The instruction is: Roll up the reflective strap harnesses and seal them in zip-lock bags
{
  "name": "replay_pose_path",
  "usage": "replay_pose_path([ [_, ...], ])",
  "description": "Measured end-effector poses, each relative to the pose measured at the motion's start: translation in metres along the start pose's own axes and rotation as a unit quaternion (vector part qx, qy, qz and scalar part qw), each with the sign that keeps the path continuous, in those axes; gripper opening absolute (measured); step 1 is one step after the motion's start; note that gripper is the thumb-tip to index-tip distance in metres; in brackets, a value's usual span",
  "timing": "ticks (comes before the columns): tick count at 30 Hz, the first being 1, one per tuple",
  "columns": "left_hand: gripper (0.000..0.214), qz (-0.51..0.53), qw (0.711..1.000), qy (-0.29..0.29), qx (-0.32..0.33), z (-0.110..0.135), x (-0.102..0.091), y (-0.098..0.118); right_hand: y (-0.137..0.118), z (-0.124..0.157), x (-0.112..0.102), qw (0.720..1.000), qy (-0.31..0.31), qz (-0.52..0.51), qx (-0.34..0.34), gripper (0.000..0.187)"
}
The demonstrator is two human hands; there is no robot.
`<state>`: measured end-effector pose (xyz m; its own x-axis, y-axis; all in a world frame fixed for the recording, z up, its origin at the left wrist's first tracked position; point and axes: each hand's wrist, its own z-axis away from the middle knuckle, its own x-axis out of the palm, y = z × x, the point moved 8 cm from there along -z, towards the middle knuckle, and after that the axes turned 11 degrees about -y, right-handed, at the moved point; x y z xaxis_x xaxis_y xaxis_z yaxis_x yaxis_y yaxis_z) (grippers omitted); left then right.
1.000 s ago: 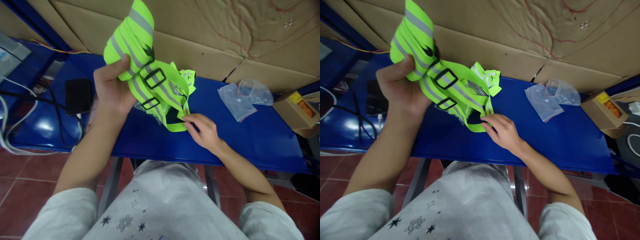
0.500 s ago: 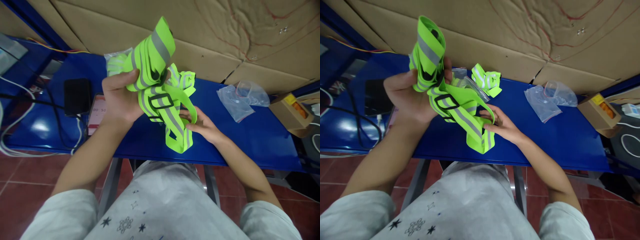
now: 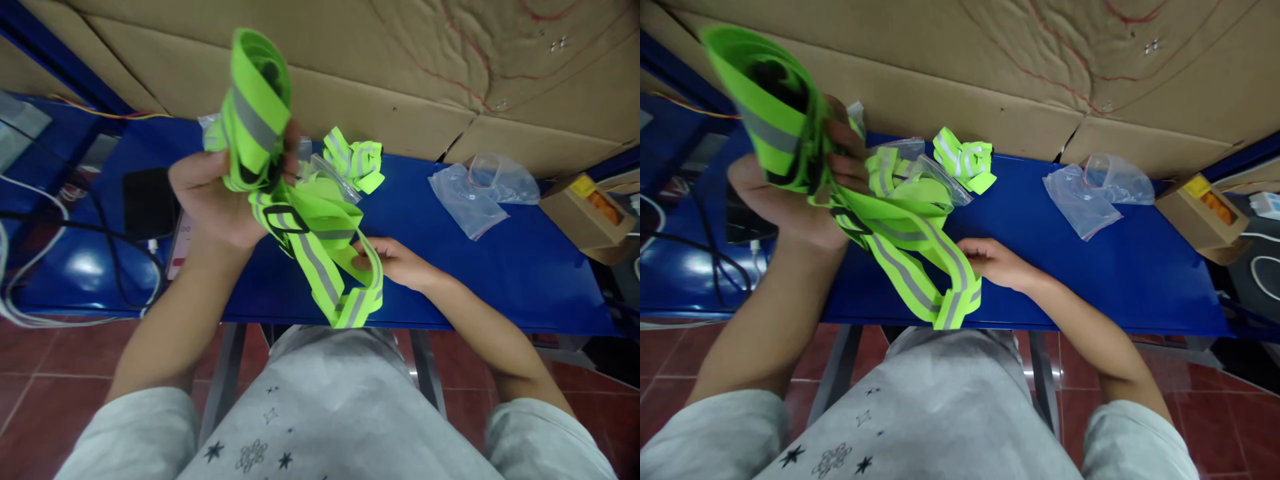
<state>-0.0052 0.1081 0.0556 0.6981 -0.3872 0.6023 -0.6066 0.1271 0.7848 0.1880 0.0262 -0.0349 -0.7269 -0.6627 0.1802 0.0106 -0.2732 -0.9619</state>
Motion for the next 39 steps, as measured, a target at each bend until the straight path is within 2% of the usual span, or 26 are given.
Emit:
replay_pose_path([
  [3, 0.06, 0.032, 0.998, 0.033, 0.035, 0.002, -0.01, 0.011, -0.003, 0.003, -0.004, 0.999, 0.005, 0.04, 0.013, 0.032],
  [6, 0.058, 0.016, 0.998, 0.046, 0.049, 0.0, -0.013, 0.016, -0.01, 0.007, -0.009, 0.995, 0.015, 0.1, 0.006, 0.03],
  [9, 0.054, -0.022, 0.998, 0.025, 0.059, -0.005, -0.009, 0.014, -0.023, 0.012, -0.012, 0.976, 0.045, 0.209, -0.033, 0.025],
  [11, 0.053, -0.038, 0.998, 0.01, 0.056, -0.008, -0.007, 0.009, -0.033, 0.016, -0.015, 0.956, 0.088, 0.273, -0.068, 0.023],
  [13, 0.053, -0.031, 0.999, -0.008, 0.043, -0.008, -0.005, 0.0, -0.044, 0.023, -0.02, 0.941, 0.142, 0.288, -0.108, 0.029],
  [15, 0.048, -0.013, 0.999, -0.032, 0.023, -0.006, 0.001, -0.012, -0.052, 0.027, -0.022, 0.939, 0.176, 0.26, -0.14, 0.037],
  [20, 0.033, -0.024, 0.997, -0.065, -0.033, 0.001, 0.018, -0.036, -0.056, 0.026, -0.009, 0.948, 0.145, 0.234, -0.161, 0.048],
  [25, 0.052, -0.076, 0.996, -0.041, -0.025, -0.003, 0.023, -0.044, -0.049, 0.019, 0.005, 0.94, 0.069, 0.297, -0.154, 0.043],
  [27, 0.062, -0.076, 0.996, -0.041, -0.03, -0.005, 0.022, -0.053, -0.046, 0.019, 0.006, 0.931, 0.039, 0.336, -0.137, 0.035],
  [29, 0.073, -0.074, 0.995, -0.051, -0.041, -0.005, 0.022, -0.064, -0.051, 0.024, -0.005, 0.923, 0.083, 0.351, -0.134, 0.027],
  [32, 0.084, -0.091, 0.988, -0.101, -0.078, 0.001, 0.025, -0.085, -0.069, 0.045, -0.034, 0.907, 0.247, 0.304, -0.157, 0.03],
  [33, 0.085, -0.096, 0.984, -0.122, -0.091, 0.003, 0.028, -0.091, -0.072, 0.051, -0.04, 0.906, 0.272, 0.281, -0.159, 0.034],
  [34, 0.085, -0.099, 0.98, -0.142, -0.103, 0.006, 0.031, -0.097, -0.074, 0.053, -0.044, 0.912, 0.275, 0.263, -0.155, 0.04],
  [37, 0.084, -0.092, 0.971, -0.186, -0.121, 0.013, 0.04, -0.106, -0.076, 0.052, -0.043, 0.932, 0.216, 0.257, -0.135, 0.062],
  [39, 0.084, -0.092, 0.968, -0.202, -0.117, 0.015, 0.043, -0.107, -0.079, 0.051, -0.039, 0.93, 0.178, 0.288, -0.145, 0.072],
])
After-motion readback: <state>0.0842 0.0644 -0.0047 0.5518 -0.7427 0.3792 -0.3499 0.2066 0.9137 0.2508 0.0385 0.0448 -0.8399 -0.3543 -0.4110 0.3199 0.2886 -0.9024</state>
